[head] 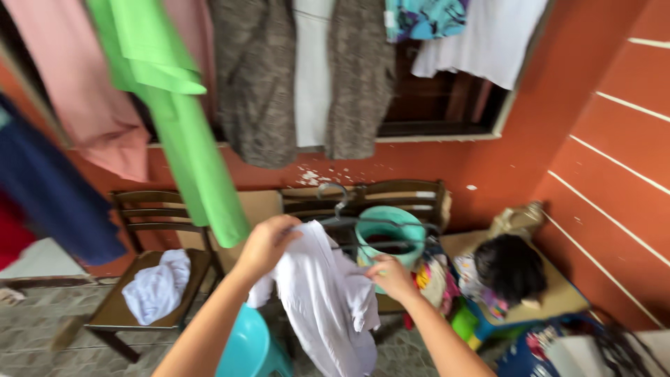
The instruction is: The person sorts wet clothes from a basin, places them into a laundry basket, and then hangs several items on hangers along a clothesline. The person handles shirts, shorts, and a towel, placing them on a drying rack.
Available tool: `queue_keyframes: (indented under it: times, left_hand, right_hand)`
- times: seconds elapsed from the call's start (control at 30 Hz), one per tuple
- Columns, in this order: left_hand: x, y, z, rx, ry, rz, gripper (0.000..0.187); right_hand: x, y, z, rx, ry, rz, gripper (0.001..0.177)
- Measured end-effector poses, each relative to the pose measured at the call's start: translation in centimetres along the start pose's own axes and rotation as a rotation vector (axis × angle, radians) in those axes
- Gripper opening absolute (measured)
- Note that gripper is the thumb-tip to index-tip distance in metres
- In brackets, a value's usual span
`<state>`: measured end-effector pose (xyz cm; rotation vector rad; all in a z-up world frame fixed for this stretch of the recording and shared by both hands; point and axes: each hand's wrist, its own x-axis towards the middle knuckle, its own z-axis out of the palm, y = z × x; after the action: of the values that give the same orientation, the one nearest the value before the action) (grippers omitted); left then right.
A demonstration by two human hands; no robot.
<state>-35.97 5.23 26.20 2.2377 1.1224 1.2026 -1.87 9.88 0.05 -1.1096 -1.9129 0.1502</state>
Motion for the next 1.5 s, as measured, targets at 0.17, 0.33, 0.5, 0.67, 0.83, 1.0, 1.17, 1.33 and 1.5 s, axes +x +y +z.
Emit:
queue_keyframes:
  times: [0.17, 0.33, 0.5, 0.67, 0.83, 1.0, 1.17, 1.33, 1.5]
  left_hand:
    - [-2.1, -0.6, -2.9, -0.084, -0.087, 0.140, 0.021]
    - [-5.0, -3.2, -10.0, 0.026, -0.062, 0.029, 0.019]
    - [-9.4, -7.9, -18.7, 0.275, 0.103, -0.014, 0.021]
    - [-12.6, -11.6, -22.1, 0.533, 0.148, -0.047, 0.019]
    - [-12.7, -12.3, -21.9, 0.580, 0.216, -0.041, 0.020]
    - [-11.8, -12.0, -19.7, 0.555, 0.245, -0.043, 0.018]
    - [-9.6, -12.2, -16.9, 0.400, 0.313, -0.026, 0.016]
    - [-5.2, -11.9, -14.8, 0.181, 0.255, -0.114, 0.022]
    - [-0.4, -12.2, -11.5, 0.178, 0.247, 0.012, 0.023]
  right_hand:
    - [3.5, -8.5, 14.2, 0.464, -0.306, 0.465, 0.025]
    - [4.4, -12.8, 19.3, 0.495, -0.356, 0.470, 0.025]
    - [9.4, -13.2, 15.3, 0.384, -0.139, 0.307, 0.024]
    - [16.9, -16.5, 9.6, 0.492, -0.391, 0.136, 0.050]
    - [20.9, -23.6, 6.2, 0.393, -0.481, 0.066, 0.058]
    - [20.9, -28.6, 4.4, 0.382, -0.561, 0.294, 0.045]
    - [20.4, -26.4, 1.9, 0.441, -0.286, 0.073, 0.028]
    - [18.6, -21.1, 0.3, 0.069, -0.145, -0.039, 0.025]
    - [18.1, -15.6, -4.9, 0.153, 0.075, 0.288, 0.018]
